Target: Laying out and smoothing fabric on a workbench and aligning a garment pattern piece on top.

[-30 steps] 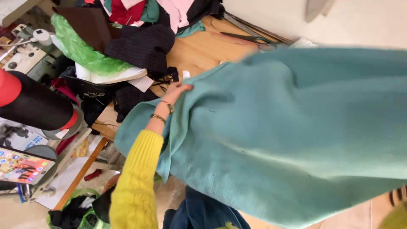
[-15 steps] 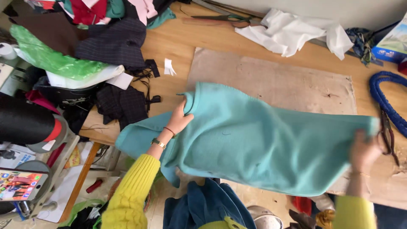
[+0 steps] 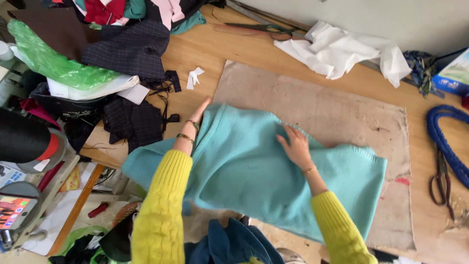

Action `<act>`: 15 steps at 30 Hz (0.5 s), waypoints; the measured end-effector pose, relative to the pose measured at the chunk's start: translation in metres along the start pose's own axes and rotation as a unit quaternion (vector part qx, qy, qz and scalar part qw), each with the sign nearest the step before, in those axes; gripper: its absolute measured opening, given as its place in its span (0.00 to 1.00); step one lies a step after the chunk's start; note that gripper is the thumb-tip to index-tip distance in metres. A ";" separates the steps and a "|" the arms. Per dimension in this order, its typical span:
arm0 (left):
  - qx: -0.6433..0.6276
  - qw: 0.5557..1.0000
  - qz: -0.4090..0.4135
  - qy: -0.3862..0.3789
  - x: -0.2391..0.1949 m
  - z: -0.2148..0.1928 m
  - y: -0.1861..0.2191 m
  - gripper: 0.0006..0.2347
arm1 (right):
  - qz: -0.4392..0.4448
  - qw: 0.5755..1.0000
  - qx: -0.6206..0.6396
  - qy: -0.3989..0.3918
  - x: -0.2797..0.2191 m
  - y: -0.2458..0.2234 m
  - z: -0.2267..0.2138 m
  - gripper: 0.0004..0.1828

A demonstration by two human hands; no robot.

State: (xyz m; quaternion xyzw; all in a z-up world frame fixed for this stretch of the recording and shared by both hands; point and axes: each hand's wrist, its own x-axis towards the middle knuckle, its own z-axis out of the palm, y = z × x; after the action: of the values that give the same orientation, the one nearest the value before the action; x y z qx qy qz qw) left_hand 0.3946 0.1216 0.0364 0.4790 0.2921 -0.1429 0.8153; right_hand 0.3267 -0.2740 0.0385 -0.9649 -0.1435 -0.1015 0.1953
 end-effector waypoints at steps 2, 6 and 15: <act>0.197 0.980 0.029 0.020 -0.034 0.031 0.023 0.53 | -0.045 0.999 0.029 -0.003 0.025 -0.010 0.006 0.29; 0.175 0.983 0.050 -0.018 0.033 0.032 0.024 0.39 | -0.054 0.985 0.162 -0.033 0.074 -0.043 0.022 0.31; 0.120 0.979 0.157 -0.044 0.037 0.059 0.049 0.18 | -0.053 0.962 0.266 0.010 0.138 -0.117 0.002 0.42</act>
State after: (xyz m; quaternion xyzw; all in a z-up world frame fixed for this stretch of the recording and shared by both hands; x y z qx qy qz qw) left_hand 0.4690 0.0968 0.0700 0.6065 0.1581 -0.0685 0.7762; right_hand 0.4195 -0.1370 0.1120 -0.8681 -0.2141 -0.0795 0.4407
